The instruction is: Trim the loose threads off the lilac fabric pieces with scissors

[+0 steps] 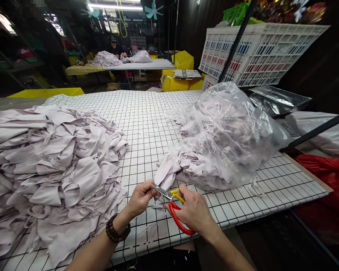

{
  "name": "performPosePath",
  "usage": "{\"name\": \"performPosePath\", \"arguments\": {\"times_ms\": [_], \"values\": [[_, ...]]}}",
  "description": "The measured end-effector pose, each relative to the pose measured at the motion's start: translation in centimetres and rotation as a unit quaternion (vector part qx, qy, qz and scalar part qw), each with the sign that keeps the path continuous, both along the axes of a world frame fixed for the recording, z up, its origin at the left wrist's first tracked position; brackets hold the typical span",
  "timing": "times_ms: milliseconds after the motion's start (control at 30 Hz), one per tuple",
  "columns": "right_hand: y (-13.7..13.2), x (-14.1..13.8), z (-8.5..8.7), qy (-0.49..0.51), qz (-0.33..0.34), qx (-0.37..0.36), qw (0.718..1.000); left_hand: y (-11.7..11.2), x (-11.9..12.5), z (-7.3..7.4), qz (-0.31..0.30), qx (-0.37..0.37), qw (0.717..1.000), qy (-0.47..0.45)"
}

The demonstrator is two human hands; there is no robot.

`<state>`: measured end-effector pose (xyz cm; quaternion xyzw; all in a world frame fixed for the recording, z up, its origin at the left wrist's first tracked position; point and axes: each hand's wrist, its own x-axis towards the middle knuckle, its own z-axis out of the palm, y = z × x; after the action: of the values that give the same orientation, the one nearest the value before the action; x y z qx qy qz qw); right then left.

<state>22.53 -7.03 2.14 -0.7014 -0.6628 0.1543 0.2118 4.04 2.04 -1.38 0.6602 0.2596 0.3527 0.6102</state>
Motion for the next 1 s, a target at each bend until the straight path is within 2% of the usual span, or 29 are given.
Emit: {"name": "performPosePath", "arguments": {"times_ms": [167, 300, 367, 467, 567, 633, 733, 800, 867, 933, 1000], "values": [[0.1, -0.4, -0.5, 0.011, -0.002, 0.021, 1.000, 0.0, 0.0, -0.3, -0.004, -0.025, 1.000, -0.008], [0.1, -0.1, -0.6, 0.108, -0.016, 0.014, 0.994, 0.3, -0.5, -0.4, 0.009, -0.053, 0.998, -0.025], [1.0, 0.9, -0.4, 0.147, -0.055, 0.013, 0.987, 0.4, -0.9, -0.4, 0.015, -0.071, 0.997, -0.032], [4.0, 2.8, -0.3, 0.095, -0.111, 0.034, 0.989, 0.4, -1.5, -0.4, 0.022, -0.097, 0.993, -0.056], [8.4, 4.1, -0.5, 0.002, -0.061, 0.027, 0.998, 0.4, -2.1, -0.4, 0.046, -0.111, 0.990, -0.079], [11.0, 4.4, -0.8, 0.002, -0.030, 0.022, 0.999, 0.7, -2.9, 0.1, 0.071, -0.104, 0.988, -0.087], [13.1, 4.2, -0.9, 0.027, -0.006, 0.023, 0.999, 2.5, -4.7, 2.2, 0.112, -0.059, 0.986, -0.110], [13.0, 3.9, -0.4, 0.050, 0.004, 0.033, 0.998, 4.6, -6.0, 4.5, 0.128, -0.013, 0.986, -0.109], [12.0, 3.3, 0.6, 0.138, 0.021, 0.038, 0.989, 7.4, -6.8, 7.4, 0.140, 0.043, 0.986, -0.076], [10.4, 2.2, 1.8, 0.285, 0.046, 0.036, 0.957, 10.6, -6.5, 10.2, 0.164, 0.115, 0.979, -0.030], [8.7, 0.8, 2.8, 0.424, 0.066, 0.021, 0.903, 13.6, -5.0, 12.2, 0.194, 0.200, 0.960, 0.020]]}}
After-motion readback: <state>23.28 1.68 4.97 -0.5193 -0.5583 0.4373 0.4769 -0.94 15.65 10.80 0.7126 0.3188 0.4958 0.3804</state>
